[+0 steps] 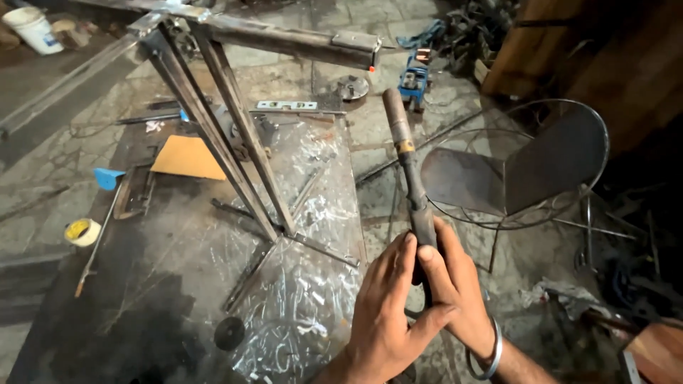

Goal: Welding metal components to assemble a metal stand or frame.

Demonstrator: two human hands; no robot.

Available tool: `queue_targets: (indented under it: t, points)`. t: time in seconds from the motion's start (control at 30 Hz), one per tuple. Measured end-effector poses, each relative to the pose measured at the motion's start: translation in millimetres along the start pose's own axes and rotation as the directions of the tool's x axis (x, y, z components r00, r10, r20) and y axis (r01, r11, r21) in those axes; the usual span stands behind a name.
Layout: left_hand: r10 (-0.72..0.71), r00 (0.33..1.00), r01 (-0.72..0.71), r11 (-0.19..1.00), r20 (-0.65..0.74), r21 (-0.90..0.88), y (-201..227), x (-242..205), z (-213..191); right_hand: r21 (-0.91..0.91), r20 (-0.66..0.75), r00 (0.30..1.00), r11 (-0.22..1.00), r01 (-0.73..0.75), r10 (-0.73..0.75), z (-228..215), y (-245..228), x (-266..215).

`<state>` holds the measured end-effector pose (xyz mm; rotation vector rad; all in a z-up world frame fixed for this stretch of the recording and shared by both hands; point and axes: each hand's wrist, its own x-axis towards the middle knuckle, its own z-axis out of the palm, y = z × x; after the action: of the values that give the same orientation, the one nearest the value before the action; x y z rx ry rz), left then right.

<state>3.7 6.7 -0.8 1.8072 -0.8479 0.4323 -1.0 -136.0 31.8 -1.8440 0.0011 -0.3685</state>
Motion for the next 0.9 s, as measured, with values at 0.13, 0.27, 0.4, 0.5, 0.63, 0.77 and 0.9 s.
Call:
queue_targets:
  t: [0.13, 0.27, 0.4, 0.5, 0.63, 0.77, 0.9]
  points:
    - [0.130, 0.991, -0.129, 0.990, 0.010, -0.051, -11.7, -0.3, -23.6, -0.060, -0.105, 0.994, 0.998, -0.012, 0.006, 22.7, -2.0, -6.4]
    - [0.006, 0.984, 0.033, 0.975, 0.178, -0.218, -26.2, -1.4, -59.1, 0.006, -0.182, 0.983, 0.999, -0.034, 0.034, 60.1, -9.8, -16.6]
    - [0.250, 0.966, -0.232, 0.949, 0.059, -0.212, -46.7, -3.8, -95.2, 0.096, -0.248, 0.967, 0.995, -0.039, 0.061, 100.6, -14.6, -15.5]
    - [0.246, 0.963, -0.212, 0.943, 0.111, -0.257, -53.1, 1.9, -121.0, 0.118, -0.315, 0.948, 0.993, -0.006, 0.043, 122.7, -23.0, -11.7]
    - [0.264, 0.952, -0.210, 0.931, 0.154, -0.298, -60.6, 7.9, -140.4, -0.108, -0.388, 0.920, 0.994, 0.001, -0.044, 137.9, -30.9, -4.1]
    - [0.303, 0.936, -0.234, 0.916, 0.179, -0.326, -67.1, 15.6, -152.5, -0.102, -0.420, 0.907, 0.995, -0.010, -0.034, 147.4, -33.1, 3.7]
    - [0.312, 0.933, -0.242, 0.912, 0.177, -0.333, -73.4, 21.9, -152.7, -0.091, -0.452, 0.891, 0.996, -0.011, -0.032, 151.1, -36.4, 11.9]
